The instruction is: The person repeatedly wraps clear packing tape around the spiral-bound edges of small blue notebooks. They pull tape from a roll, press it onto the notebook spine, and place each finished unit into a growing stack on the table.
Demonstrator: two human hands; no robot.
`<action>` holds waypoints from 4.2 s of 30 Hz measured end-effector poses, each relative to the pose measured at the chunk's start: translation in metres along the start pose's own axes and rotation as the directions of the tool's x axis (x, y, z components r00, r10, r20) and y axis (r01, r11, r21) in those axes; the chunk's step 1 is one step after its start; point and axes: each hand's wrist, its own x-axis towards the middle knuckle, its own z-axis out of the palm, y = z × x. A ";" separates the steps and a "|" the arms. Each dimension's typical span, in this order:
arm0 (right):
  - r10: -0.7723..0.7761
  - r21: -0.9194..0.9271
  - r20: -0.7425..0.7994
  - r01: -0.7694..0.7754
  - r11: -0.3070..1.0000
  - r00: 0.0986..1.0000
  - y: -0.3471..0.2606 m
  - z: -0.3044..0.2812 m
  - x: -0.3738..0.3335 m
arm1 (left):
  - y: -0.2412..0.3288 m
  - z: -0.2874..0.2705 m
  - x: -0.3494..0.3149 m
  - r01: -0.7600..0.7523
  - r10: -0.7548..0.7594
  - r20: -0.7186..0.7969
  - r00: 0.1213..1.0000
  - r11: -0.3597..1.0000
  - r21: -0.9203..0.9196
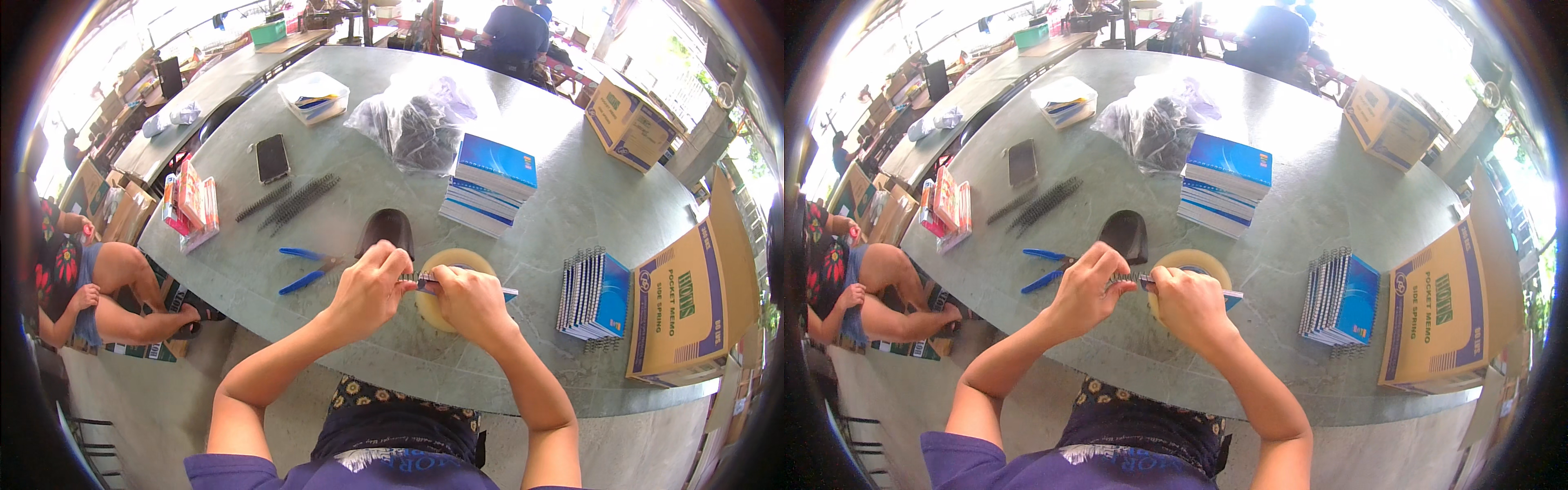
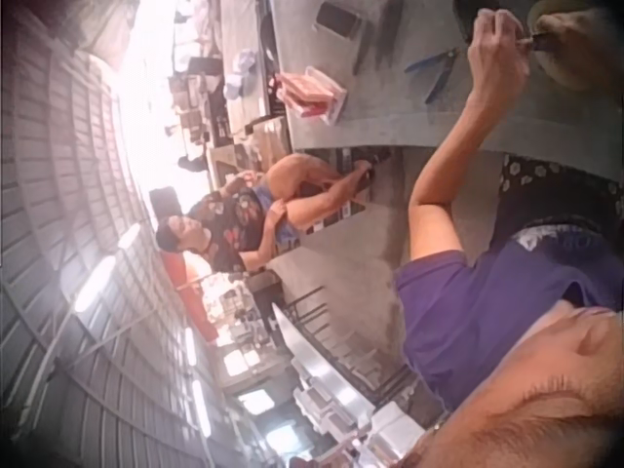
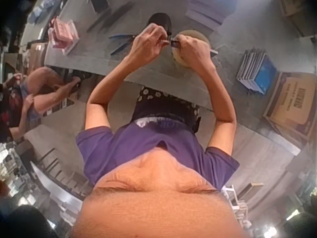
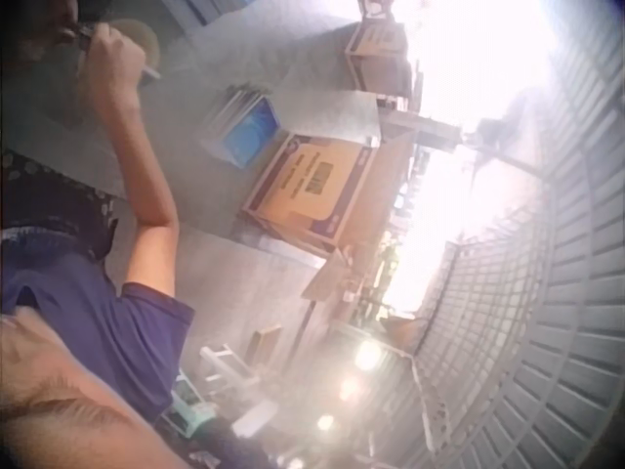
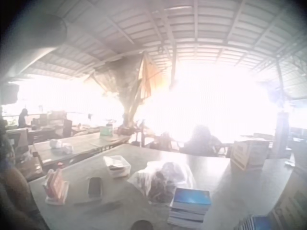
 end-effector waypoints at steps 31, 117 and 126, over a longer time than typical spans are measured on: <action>0.400 0.920 -0.262 0.102 0.379 0.878 0.057 0.030 -0.033 | 0.037 -0.081 0.034 -0.292 0.447 -0.418 0.791 0.876 0.385; 0.154 0.212 -0.324 -0.087 0.973 0.934 -0.015 0.011 0.004 | -0.044 -0.087 -0.015 0.105 -0.256 0.663 0.703 0.960 0.259; 0.398 0.915 -0.013 -0.150 0.375 0.917 0.051 0.008 -0.037 | -0.058 0.014 -0.067 0.177 -0.177 0.004 0.984 0.984 -0.027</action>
